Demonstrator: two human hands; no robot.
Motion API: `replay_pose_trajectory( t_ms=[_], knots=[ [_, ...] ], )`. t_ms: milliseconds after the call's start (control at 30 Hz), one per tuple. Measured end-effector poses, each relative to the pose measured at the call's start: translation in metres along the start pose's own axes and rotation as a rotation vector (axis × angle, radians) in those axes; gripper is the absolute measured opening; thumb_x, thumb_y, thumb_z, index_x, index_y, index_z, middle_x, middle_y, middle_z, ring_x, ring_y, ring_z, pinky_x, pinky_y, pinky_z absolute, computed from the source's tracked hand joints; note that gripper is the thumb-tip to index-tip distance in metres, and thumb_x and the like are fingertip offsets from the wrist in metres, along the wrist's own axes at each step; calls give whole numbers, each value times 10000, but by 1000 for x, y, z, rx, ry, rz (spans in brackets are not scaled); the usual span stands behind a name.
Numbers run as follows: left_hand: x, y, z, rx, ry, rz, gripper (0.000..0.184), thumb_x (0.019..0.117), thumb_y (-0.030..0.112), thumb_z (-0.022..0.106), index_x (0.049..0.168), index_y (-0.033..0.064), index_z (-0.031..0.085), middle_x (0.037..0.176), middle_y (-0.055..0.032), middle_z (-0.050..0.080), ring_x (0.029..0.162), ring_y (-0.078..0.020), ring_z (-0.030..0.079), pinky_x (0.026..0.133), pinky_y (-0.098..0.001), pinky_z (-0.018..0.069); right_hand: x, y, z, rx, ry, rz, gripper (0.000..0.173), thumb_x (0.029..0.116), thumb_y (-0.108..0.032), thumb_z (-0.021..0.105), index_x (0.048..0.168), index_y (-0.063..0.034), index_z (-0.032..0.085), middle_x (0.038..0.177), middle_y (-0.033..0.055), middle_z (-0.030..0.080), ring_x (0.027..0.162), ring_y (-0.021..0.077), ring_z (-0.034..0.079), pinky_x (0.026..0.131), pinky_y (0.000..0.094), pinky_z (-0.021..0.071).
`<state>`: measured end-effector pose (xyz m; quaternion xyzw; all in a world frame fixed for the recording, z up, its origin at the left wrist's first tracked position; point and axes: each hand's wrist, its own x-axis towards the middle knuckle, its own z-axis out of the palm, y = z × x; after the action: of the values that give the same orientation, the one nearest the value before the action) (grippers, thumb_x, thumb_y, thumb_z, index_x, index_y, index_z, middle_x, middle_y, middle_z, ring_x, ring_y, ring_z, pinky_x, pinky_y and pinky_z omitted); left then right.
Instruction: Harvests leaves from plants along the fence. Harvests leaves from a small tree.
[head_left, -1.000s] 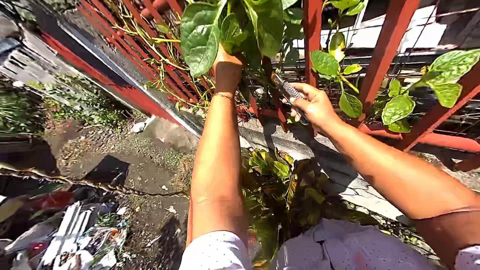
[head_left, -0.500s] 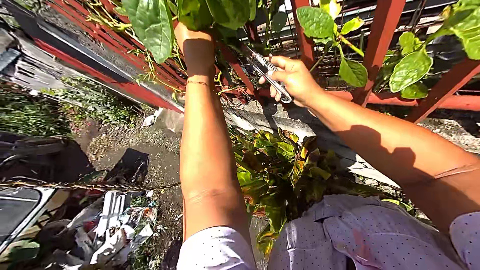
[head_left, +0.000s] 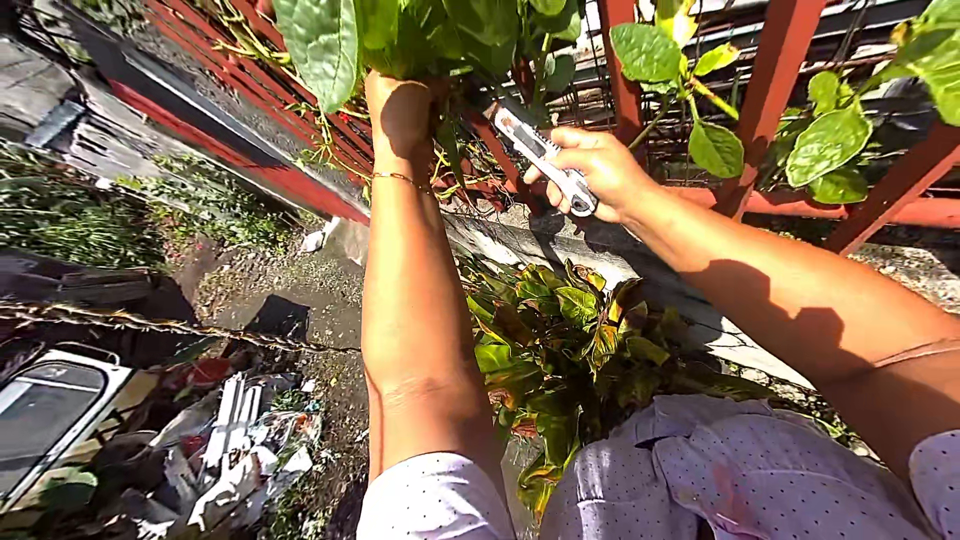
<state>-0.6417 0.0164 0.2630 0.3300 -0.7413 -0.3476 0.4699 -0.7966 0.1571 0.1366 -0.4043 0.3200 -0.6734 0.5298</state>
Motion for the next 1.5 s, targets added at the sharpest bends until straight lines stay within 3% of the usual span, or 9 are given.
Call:
replay_pose_trajectory(
  t_ms=[167,300,600,800,1000,1167,1300,1400,1500],
  knots=[
    [-2,-3,-4,-111,-70,-6,349,808,-82,705,1086,70,558,856,2,649,659,-80,600,600,-238,543,2,2,11,100,-3,23,298,1074,-103,383,1309,-14,543,926,140,724,514,128,601,460,245,512],
    [-3,-10,-9,-169,-87,-5,324,829,-81,676,1082,78,550,833,10,662,649,-74,617,601,-229,553,-6,12,20,61,34,9,380,1053,-75,412,1413,-29,524,928,138,720,522,139,603,466,257,517],
    [-6,-17,-9,-247,-56,45,342,783,-112,674,1044,76,558,832,0,668,665,-84,628,621,-246,568,-5,1,27,-63,106,11,378,1065,-70,443,1433,-30,519,915,119,720,491,128,586,437,245,503],
    [-17,-12,-6,-280,-9,50,279,846,-100,633,1050,81,573,846,27,674,709,-56,640,661,-229,569,-21,18,11,-58,116,-9,364,1079,-91,447,1430,-28,520,961,122,728,514,126,606,459,250,526],
    [-34,-6,1,-197,-39,-70,264,867,-50,693,1097,51,611,838,-8,685,646,-66,603,588,-226,521,-47,23,-6,-73,110,76,359,1083,-75,435,1427,-51,533,957,137,719,508,115,586,477,236,518],
    [-69,-15,5,-137,-18,-150,394,814,-39,759,1179,1,615,967,-91,705,762,-132,660,668,-292,563,-84,22,-29,-190,74,126,392,1042,-21,425,1427,10,491,986,79,725,535,86,601,488,220,523],
    [-114,-24,3,-140,5,-270,367,839,-63,705,1176,41,605,924,-58,685,678,-101,614,597,-266,528,-119,28,-58,-311,70,177,422,1011,-14,455,1430,-4,510,990,66,734,540,82,603,485,226,519],
    [-142,-35,2,-286,61,-351,303,835,-104,710,1095,13,610,844,-51,691,670,-100,632,614,-249,542,-142,34,-78,-358,89,213,435,993,-26,471,1424,-24,531,972,52,753,529,74,601,463,221,501],
    [-179,-48,-1,-375,107,-394,341,813,-122,685,1112,-10,567,860,-42,707,720,-93,670,663,-241,569,-158,39,-92,-320,111,215,457,966,-21,464,1417,-22,530,979,54,755,493,59,579,447,209,495]
  ],
)
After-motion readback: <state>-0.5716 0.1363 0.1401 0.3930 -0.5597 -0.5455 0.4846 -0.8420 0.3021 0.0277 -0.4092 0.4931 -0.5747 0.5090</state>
